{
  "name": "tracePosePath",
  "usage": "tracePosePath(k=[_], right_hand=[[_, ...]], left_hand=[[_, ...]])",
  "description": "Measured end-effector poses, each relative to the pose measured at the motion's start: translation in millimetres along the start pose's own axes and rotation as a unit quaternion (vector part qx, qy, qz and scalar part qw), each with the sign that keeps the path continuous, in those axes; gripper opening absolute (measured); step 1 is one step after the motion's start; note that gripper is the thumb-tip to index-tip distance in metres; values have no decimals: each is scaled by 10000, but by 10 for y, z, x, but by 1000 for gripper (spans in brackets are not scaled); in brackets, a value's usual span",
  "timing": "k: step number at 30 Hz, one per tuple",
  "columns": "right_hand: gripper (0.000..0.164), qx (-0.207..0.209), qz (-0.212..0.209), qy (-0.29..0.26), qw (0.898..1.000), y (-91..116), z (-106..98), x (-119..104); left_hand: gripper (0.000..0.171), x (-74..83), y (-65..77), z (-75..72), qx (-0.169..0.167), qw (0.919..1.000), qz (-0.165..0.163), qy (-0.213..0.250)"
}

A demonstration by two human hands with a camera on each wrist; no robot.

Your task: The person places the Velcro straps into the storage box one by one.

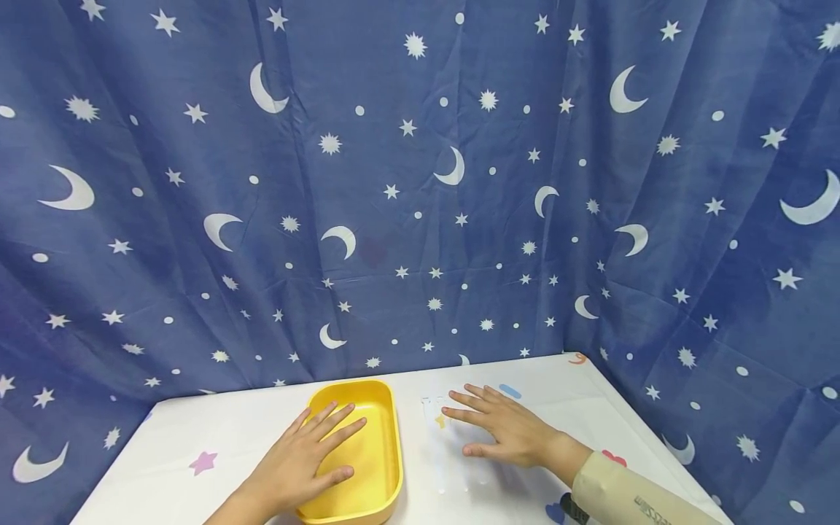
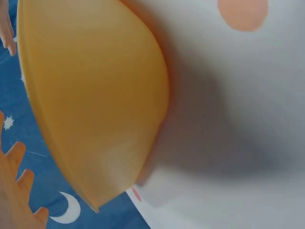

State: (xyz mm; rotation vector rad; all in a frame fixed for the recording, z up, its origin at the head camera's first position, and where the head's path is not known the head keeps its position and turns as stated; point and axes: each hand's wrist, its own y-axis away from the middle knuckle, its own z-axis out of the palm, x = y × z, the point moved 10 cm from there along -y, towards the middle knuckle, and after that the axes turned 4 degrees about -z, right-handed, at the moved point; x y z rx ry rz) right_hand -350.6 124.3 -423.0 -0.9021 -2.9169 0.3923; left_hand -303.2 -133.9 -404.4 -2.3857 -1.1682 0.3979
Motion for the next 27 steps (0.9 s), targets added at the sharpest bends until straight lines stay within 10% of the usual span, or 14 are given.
tracePosePath(k=[27], right_hand=[[61, 357, 1185, -471, 9912, 167, 36, 475]], left_hand=[[62, -471, 148, 89, -286, 9929, -1153, -12]])
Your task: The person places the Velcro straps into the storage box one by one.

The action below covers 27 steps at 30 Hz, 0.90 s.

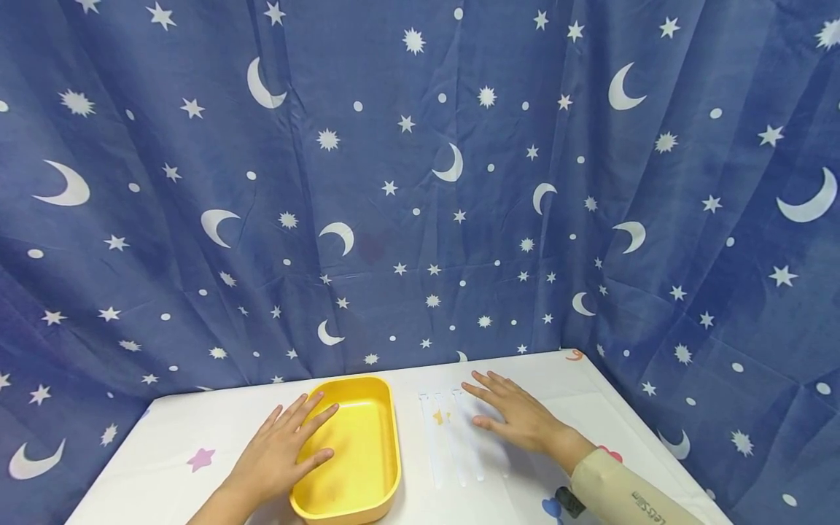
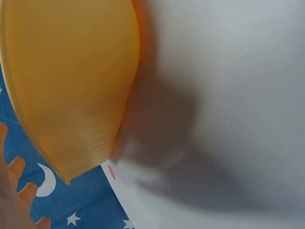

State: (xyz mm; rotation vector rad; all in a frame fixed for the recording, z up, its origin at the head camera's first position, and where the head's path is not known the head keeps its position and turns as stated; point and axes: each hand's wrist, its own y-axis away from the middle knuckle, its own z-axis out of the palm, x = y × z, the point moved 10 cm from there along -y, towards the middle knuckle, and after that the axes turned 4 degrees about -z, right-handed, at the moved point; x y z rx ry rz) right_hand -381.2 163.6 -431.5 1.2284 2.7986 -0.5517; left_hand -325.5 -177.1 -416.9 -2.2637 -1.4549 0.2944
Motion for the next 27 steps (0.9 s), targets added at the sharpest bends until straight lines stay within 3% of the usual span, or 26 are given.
tracePosePath(k=[5, 18, 27], right_hand=[[61, 87, 174, -147, 9997, 5, 2, 65], [62, 194, 743, -252, 9967, 96, 34, 243], [65, 182, 901, -336, 9952, 128, 53, 277]], left_hand=[[63, -69, -1, -35, 117, 9998, -129, -35], [61, -229, 54, 28, -19, 9984, -565, 95], [63, -296, 80, 55, -29, 9965, -825, 131]])
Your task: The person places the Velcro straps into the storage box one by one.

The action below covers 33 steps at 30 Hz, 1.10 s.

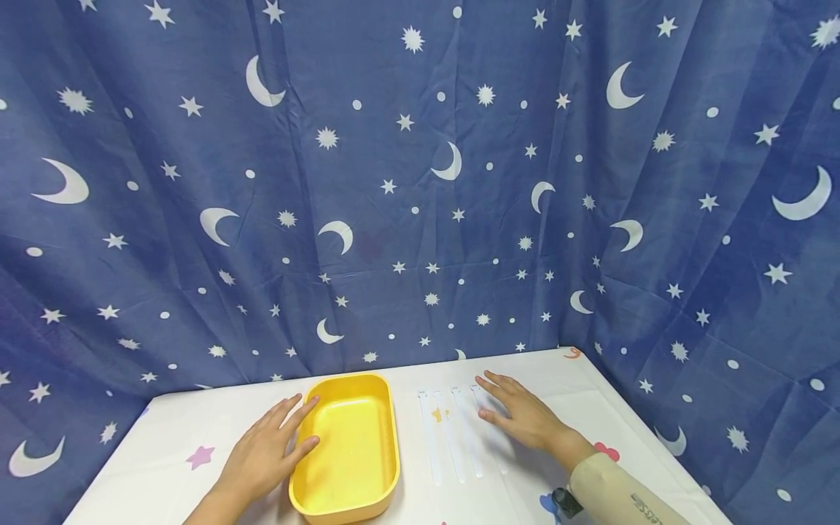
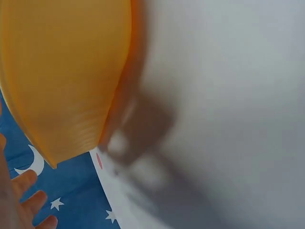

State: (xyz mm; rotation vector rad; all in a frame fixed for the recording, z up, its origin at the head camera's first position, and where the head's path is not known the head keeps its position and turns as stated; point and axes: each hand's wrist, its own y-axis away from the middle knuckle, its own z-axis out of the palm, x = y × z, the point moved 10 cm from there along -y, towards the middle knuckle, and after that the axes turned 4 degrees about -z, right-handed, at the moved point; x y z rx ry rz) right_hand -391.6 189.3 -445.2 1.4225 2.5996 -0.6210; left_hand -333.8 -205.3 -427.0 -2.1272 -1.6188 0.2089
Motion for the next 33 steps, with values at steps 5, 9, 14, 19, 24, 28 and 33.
tracePosePath(k=[5, 9, 14, 19, 24, 28, 33], right_hand=[[63, 77, 109, 43, 9999, 7, 16, 30], [63, 195, 145, 76, 9997, 7, 14, 48], [63, 299, 247, 89, 9992, 23, 23, 75], [61, 348, 362, 149, 9986, 62, 54, 115], [58, 357, 496, 65, 9981, 82, 95, 148], [56, 287, 614, 13, 9977, 92, 123, 179], [57, 198, 787, -67, 9967, 112, 155, 216]], left_hand=[[67, -41, 1, 43, -180, 9994, -281, 66], [67, -69, -1, 49, -218, 9985, -476, 183], [66, -93, 14, 43, -143, 9974, -612, 340], [64, -105, 41, 54, -78, 9965, -668, 488], [65, -141, 50, 96, -157, 9952, -813, 521], [66, -167, 45, 131, -196, 9943, -908, 527], [66, -193, 49, 148, -193, 9933, -994, 560]])
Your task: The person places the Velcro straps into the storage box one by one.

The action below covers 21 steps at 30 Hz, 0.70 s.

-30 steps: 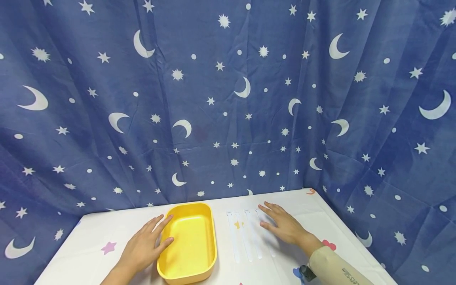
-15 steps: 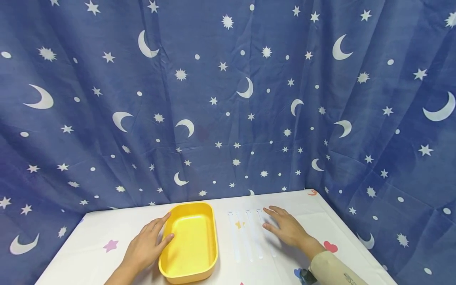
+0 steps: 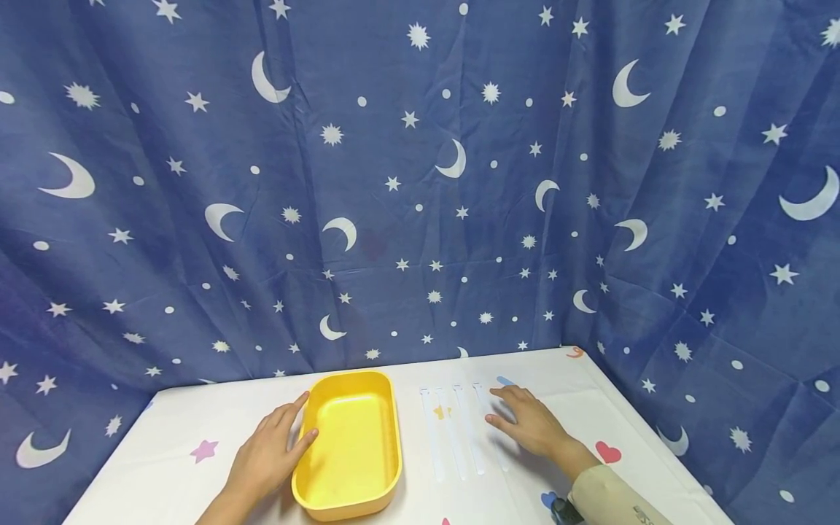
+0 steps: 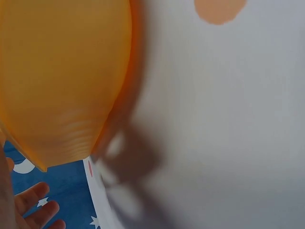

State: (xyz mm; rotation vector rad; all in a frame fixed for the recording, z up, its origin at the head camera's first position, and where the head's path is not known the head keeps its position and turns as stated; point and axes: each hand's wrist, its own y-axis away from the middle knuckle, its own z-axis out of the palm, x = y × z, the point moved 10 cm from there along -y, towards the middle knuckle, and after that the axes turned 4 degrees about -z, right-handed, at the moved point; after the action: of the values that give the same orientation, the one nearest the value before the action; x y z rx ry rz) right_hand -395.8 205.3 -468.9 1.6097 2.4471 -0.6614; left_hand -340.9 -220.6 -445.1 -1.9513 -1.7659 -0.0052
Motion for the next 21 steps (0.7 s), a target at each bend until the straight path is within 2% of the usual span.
tracePosePath(k=[7, 15, 21], right_hand=[[57, -62, 259, -82, 9996, 12, 52, 48], [59, -33, 312, -71, 9995, 50, 111, 78], [63, -139, 392, -22, 9991, 64, 147, 98]], left_hand=[[68, -25, 17, 32, -192, 9996, -184, 73], [74, -69, 17, 118, -604, 9967, -495, 201], [75, -78, 22, 151, -759, 9942, -664, 371]])
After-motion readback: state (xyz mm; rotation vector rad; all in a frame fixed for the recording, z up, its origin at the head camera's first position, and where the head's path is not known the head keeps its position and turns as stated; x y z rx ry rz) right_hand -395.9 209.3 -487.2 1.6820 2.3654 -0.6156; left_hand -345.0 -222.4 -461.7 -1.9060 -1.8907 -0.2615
